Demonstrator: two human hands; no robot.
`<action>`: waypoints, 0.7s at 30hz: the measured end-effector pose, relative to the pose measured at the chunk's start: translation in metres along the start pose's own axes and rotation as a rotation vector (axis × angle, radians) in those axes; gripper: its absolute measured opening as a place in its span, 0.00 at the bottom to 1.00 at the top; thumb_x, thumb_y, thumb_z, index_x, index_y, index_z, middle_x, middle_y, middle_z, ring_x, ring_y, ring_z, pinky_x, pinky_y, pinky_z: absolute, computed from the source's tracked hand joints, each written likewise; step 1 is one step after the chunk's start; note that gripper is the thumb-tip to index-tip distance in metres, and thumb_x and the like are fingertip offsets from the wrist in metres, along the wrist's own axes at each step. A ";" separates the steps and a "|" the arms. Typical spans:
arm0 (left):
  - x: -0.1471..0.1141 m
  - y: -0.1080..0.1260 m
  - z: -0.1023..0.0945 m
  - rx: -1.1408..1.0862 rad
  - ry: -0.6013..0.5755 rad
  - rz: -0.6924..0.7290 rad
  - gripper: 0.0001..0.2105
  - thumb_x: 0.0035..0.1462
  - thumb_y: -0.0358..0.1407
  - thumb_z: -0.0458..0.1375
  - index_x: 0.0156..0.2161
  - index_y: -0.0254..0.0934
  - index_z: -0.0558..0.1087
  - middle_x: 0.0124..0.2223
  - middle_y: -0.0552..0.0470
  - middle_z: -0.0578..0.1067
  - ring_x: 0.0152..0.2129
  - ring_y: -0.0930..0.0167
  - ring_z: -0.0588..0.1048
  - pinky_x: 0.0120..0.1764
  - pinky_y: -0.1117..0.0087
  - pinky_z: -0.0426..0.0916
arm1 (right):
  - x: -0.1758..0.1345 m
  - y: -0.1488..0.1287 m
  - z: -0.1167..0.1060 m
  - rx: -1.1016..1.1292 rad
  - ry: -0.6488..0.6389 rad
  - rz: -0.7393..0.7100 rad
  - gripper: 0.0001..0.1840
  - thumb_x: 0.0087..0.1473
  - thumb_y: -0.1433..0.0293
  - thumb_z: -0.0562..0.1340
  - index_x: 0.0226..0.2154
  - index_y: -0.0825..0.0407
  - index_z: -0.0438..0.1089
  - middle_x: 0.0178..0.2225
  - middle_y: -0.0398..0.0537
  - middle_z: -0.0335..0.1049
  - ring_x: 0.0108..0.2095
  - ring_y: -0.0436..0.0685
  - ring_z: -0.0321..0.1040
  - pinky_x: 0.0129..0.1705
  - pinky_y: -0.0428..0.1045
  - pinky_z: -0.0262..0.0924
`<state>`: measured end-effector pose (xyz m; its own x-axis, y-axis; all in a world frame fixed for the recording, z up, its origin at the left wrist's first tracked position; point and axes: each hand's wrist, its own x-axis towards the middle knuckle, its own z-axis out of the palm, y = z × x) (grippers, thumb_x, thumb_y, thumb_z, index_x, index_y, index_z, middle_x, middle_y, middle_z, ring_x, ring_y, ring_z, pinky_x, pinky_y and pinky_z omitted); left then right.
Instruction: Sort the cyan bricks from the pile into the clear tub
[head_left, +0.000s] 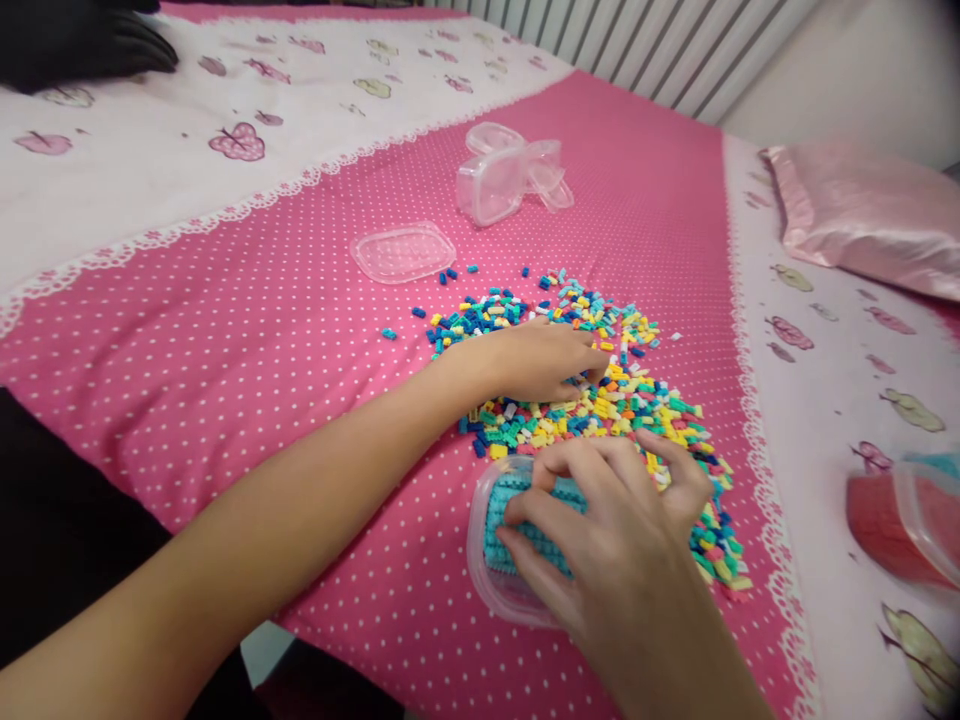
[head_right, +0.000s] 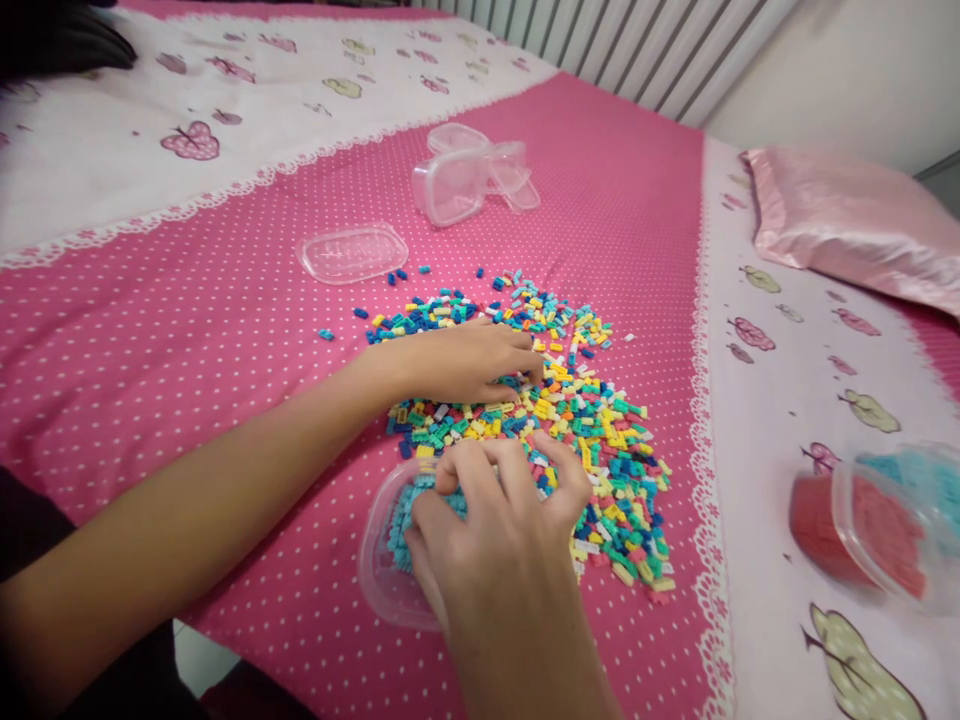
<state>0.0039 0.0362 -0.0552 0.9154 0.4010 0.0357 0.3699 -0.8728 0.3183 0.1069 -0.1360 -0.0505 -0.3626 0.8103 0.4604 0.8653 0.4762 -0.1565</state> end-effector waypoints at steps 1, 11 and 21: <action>0.000 0.000 0.000 0.000 0.001 0.001 0.13 0.66 0.34 0.55 0.54 0.37 0.71 0.55 0.46 0.75 0.52 0.65 0.71 0.51 0.67 0.63 | 0.000 0.000 -0.001 -0.004 -0.020 -0.010 0.10 0.51 0.70 0.70 0.23 0.44 0.70 0.32 0.38 0.70 0.38 0.55 0.63 0.62 0.60 0.37; 0.000 0.000 0.000 0.003 0.011 0.013 0.12 0.65 0.36 0.57 0.53 0.37 0.72 0.54 0.47 0.75 0.52 0.65 0.71 0.50 0.68 0.62 | 0.000 -0.002 0.002 0.015 0.027 0.030 0.07 0.51 0.71 0.69 0.27 0.41 0.75 0.31 0.39 0.69 0.37 0.56 0.63 0.61 0.63 0.40; 0.001 -0.001 0.001 -0.007 0.015 -0.001 0.12 0.66 0.35 0.56 0.53 0.37 0.72 0.53 0.47 0.76 0.52 0.64 0.72 0.50 0.66 0.62 | -0.001 -0.002 0.011 0.008 0.114 0.040 0.12 0.50 0.76 0.66 0.22 0.42 0.72 0.28 0.38 0.68 0.35 0.54 0.61 0.61 0.61 0.40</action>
<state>0.0047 0.0367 -0.0565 0.9125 0.4060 0.0495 0.3696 -0.8704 0.3252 0.1010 -0.1338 -0.0605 -0.2855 0.7847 0.5503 0.8755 0.4471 -0.1833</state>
